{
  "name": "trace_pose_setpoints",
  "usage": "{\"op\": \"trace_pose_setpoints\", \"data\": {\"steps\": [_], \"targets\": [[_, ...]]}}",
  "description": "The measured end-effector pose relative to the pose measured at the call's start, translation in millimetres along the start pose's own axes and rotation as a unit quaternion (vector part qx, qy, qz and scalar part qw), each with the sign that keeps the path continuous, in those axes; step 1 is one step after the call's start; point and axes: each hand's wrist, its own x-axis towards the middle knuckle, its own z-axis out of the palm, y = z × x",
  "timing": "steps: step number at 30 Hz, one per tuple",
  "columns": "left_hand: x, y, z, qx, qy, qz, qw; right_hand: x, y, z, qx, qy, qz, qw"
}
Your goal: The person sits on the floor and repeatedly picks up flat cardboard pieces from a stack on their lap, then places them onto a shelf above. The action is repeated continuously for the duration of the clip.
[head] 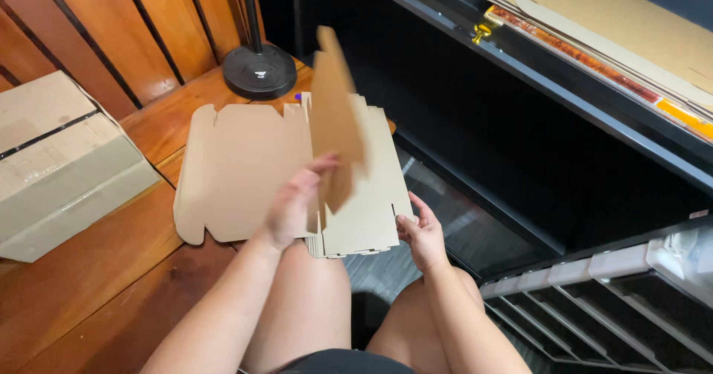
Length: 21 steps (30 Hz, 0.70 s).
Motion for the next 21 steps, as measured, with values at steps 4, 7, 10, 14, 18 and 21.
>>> {"op": "trace_pose_setpoints", "data": {"steps": [4,7,10,14,18,21], "targets": [[-5,-21,17,0.307,-0.101,0.000,0.946,6,7,-5,-0.003,0.004,0.009,1.000],[-7,-48,17,0.482,-0.134,0.040,0.865,11,11,-10,0.024,0.021,0.033,0.999],[-10,-54,15,0.584,-0.153,-0.029,0.797,16,13,-17,0.086,0.046,0.101,0.990],[-15,-53,15,0.618,-0.164,-0.089,0.764,20,19,-23,0.130,0.011,0.117,0.985],[-16,-58,13,0.616,-0.159,-0.089,0.767,10,13,-10,0.080,-0.002,0.099,0.992],[-7,-77,0,0.603,-0.083,-0.034,0.793,12,14,-10,0.098,-0.005,0.098,0.990]]}}
